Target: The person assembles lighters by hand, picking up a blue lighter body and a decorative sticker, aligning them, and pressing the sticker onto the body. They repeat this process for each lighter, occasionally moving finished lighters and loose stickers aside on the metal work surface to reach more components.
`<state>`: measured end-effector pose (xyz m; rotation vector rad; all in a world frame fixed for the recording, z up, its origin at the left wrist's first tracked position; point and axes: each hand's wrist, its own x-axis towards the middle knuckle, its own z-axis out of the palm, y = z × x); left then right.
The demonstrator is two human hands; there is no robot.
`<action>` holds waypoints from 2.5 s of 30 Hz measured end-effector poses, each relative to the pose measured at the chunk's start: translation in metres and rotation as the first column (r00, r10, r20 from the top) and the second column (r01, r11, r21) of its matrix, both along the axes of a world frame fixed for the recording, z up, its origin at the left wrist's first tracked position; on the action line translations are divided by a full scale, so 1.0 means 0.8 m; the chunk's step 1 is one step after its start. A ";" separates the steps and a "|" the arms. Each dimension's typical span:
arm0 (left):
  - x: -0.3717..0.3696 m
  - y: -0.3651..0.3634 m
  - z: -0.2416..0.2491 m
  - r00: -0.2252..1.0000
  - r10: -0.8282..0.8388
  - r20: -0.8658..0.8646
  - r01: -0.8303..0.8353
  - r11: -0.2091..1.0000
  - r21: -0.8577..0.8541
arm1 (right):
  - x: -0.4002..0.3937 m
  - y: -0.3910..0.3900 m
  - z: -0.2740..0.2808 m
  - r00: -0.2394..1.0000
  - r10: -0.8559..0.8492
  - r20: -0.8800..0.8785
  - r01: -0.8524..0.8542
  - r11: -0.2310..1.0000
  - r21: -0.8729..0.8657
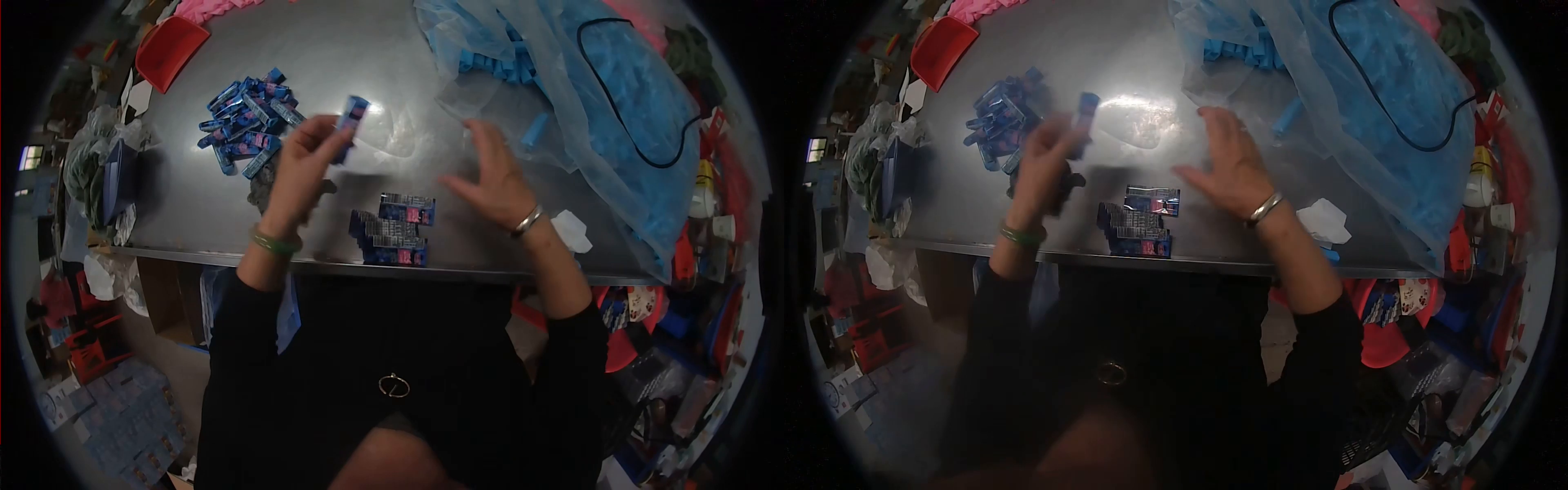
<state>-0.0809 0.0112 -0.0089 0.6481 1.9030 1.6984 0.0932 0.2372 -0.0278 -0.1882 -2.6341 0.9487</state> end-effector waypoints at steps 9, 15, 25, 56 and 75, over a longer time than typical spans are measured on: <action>-0.068 -0.011 0.039 0.078 -0.124 -0.989 -0.431 0.891 -0.146 | -0.090 0.163 -0.040 0.854 -0.444 0.270 0.387 0.891 0.238; 0.041 0.017 -0.041 0.670 -0.438 -0.599 0.235 0.891 -0.389 | -0.122 0.173 -0.084 0.757 -0.652 0.033 0.546 0.661 0.515; 0.076 0.026 -0.075 0.557 -0.508 -0.657 0.156 0.841 -0.518 | -0.125 0.186 -0.104 0.709 -0.693 -0.131 0.664 0.594 0.455; 0.069 0.017 -0.060 0.690 -0.305 -0.656 0.198 0.952 -0.234 | 0.029 0.024 0.018 0.982 -0.191 -0.002 0.097 0.504 -0.858; 0.092 0.019 -0.007 0.871 -0.360 0.334 0.348 0.932 0.097 | 0.013 -0.017 0.050 0.999 -0.025 -0.040 -0.016 0.611 -0.791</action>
